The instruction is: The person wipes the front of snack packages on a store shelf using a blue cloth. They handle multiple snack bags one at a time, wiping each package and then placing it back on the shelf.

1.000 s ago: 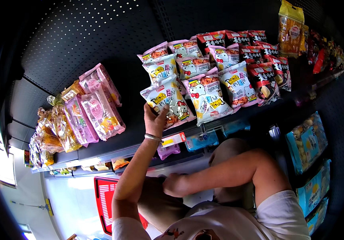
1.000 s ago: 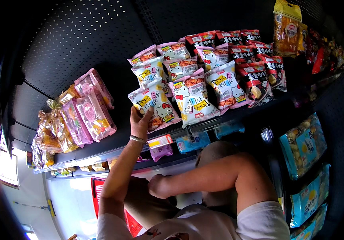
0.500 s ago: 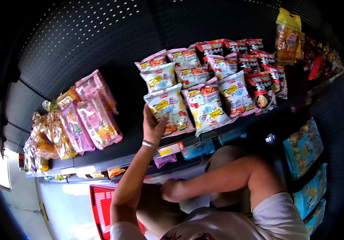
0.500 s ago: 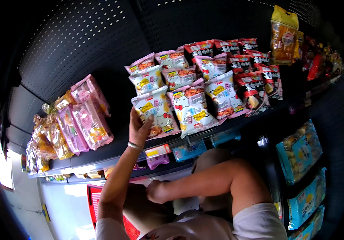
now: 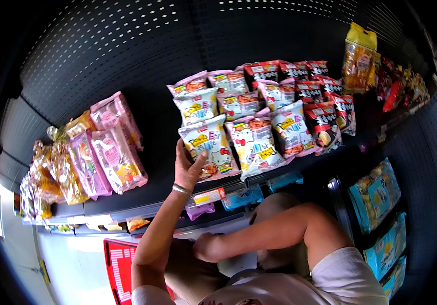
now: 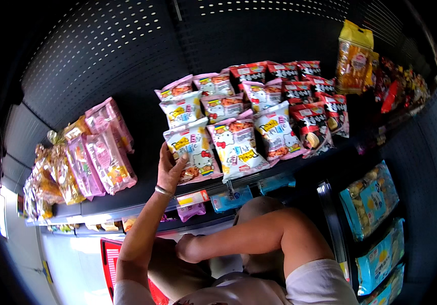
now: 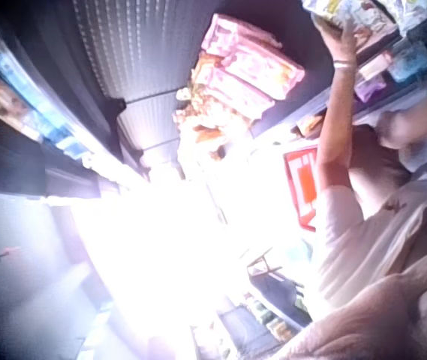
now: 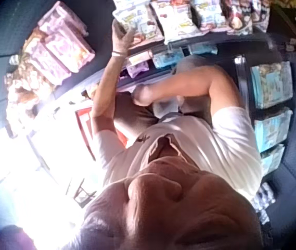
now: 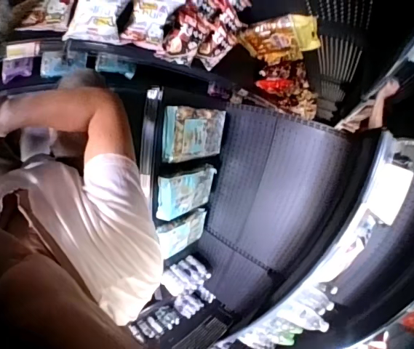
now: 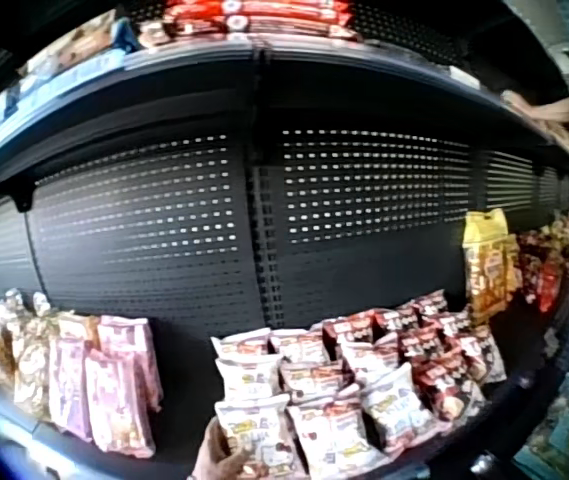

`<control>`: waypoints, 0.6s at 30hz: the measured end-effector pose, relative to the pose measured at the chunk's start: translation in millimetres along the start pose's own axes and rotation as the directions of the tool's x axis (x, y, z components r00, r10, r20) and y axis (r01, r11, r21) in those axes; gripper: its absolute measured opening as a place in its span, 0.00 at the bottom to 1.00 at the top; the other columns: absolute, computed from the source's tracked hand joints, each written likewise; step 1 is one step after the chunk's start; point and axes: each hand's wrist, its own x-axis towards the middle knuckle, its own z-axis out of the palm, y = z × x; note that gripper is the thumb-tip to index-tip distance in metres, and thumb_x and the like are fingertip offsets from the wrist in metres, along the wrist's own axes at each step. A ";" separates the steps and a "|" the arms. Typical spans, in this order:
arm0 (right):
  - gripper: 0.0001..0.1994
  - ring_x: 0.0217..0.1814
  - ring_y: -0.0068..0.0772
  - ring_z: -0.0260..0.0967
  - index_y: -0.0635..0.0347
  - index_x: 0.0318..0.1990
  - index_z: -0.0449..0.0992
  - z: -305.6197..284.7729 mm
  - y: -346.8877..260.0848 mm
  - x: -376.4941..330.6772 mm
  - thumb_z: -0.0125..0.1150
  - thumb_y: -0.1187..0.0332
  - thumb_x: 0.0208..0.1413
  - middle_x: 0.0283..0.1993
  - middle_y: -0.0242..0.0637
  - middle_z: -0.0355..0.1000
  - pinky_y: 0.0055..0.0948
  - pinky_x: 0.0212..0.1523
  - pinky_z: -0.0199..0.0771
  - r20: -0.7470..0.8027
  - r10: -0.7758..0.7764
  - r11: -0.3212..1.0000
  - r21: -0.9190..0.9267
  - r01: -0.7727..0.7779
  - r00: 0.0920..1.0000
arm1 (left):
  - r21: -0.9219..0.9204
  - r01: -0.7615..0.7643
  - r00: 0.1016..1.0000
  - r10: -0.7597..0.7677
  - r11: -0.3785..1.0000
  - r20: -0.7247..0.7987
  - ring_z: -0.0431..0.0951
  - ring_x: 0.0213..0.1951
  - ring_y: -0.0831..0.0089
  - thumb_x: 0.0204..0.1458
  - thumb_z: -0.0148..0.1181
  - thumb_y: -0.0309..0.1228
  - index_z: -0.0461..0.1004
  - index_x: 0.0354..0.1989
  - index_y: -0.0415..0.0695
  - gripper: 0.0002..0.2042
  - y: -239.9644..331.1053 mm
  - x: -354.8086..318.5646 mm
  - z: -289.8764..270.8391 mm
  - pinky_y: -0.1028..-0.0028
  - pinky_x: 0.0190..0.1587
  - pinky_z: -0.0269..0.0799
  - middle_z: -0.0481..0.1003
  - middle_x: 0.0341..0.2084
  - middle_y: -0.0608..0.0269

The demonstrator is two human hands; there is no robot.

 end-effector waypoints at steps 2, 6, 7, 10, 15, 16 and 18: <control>0.09 0.45 0.45 0.78 0.57 0.36 0.84 -16.9 -10.3 -2.6 0.62 0.71 0.46 0.42 0.41 0.80 0.40 0.40 0.80 0.139 0.034 0.999 -0.035 -0.029 0.990 | 0.028 0.014 1.000 -0.014 1.000 -0.002 0.69 0.58 0.64 0.53 0.67 0.24 0.43 0.70 0.38 0.42 5.0 -4.5 -6.3 0.65 0.60 0.68 0.64 0.58 0.47; 0.09 0.43 0.47 0.79 0.60 0.35 0.83 8.9 2.3 0.2 0.58 0.71 0.49 0.39 0.46 0.80 0.43 0.41 0.80 0.052 0.017 0.999 0.027 -0.019 0.998 | 0.042 -0.132 0.991 0.131 0.990 0.021 0.69 0.59 0.65 0.54 0.63 0.19 0.43 0.71 0.42 0.40 -3.3 -3.8 4.0 0.65 0.61 0.68 0.65 0.59 0.50; 0.09 0.42 0.49 0.78 0.60 0.35 0.82 22.7 11.1 0.8 0.55 0.71 0.50 0.39 0.48 0.79 0.44 0.42 0.79 -0.033 -0.032 0.999 0.025 0.033 0.999 | 0.031 -0.079 0.996 0.077 0.996 0.041 0.69 0.58 0.66 0.54 0.63 0.19 0.42 0.71 0.40 0.40 -5.9 -3.0 6.7 0.66 0.61 0.67 0.64 0.59 0.51; 0.10 0.43 0.50 0.78 0.61 0.35 0.82 14.7 7.0 -4.9 0.54 0.71 0.51 0.39 0.47 0.79 0.43 0.44 0.79 0.012 -0.002 0.999 0.041 0.001 1.000 | 0.324 0.040 0.999 -0.032 0.945 -0.029 0.73 0.53 0.65 0.57 0.64 0.28 0.45 0.70 0.38 0.38 10.2 -5.3 -3.4 0.67 0.54 0.74 0.67 0.56 0.49; 0.12 0.45 0.51 0.77 0.61 0.36 0.82 17.0 7.9 -7.0 0.51 0.71 0.51 0.41 0.49 0.79 0.44 0.45 0.78 0.030 -0.018 1.000 0.004 0.018 0.999 | 0.691 -0.180 0.921 0.366 0.700 -0.131 0.75 0.47 0.61 0.51 0.67 0.29 0.56 0.64 0.40 0.33 46.6 -4.3 -27.1 0.68 0.45 0.76 0.68 0.52 0.48; 0.12 0.45 0.51 0.78 0.61 0.36 0.82 21.0 9.6 -6.5 0.51 0.71 0.52 0.41 0.49 0.79 0.44 0.45 0.78 0.027 -0.016 1.000 -0.004 0.016 1.000 | 0.753 -0.219 0.879 0.461 0.620 -0.124 0.75 0.46 0.59 0.50 0.67 0.28 0.57 0.63 0.40 0.33 56.8 -5.1 -33.3 0.67 0.45 0.76 0.68 0.52 0.48; 0.12 0.45 0.51 0.78 0.61 0.36 0.82 18.9 7.5 -5.5 0.52 0.71 0.52 0.41 0.49 0.79 0.44 0.44 0.79 0.039 -0.016 1.000 0.005 0.016 0.999 | 0.863 -0.254 0.753 0.649 0.436 -0.107 0.72 0.51 0.51 0.46 0.67 0.26 0.58 0.62 0.39 0.33 65.6 -1.3 -53.3 0.61 0.54 0.70 0.66 0.53 0.45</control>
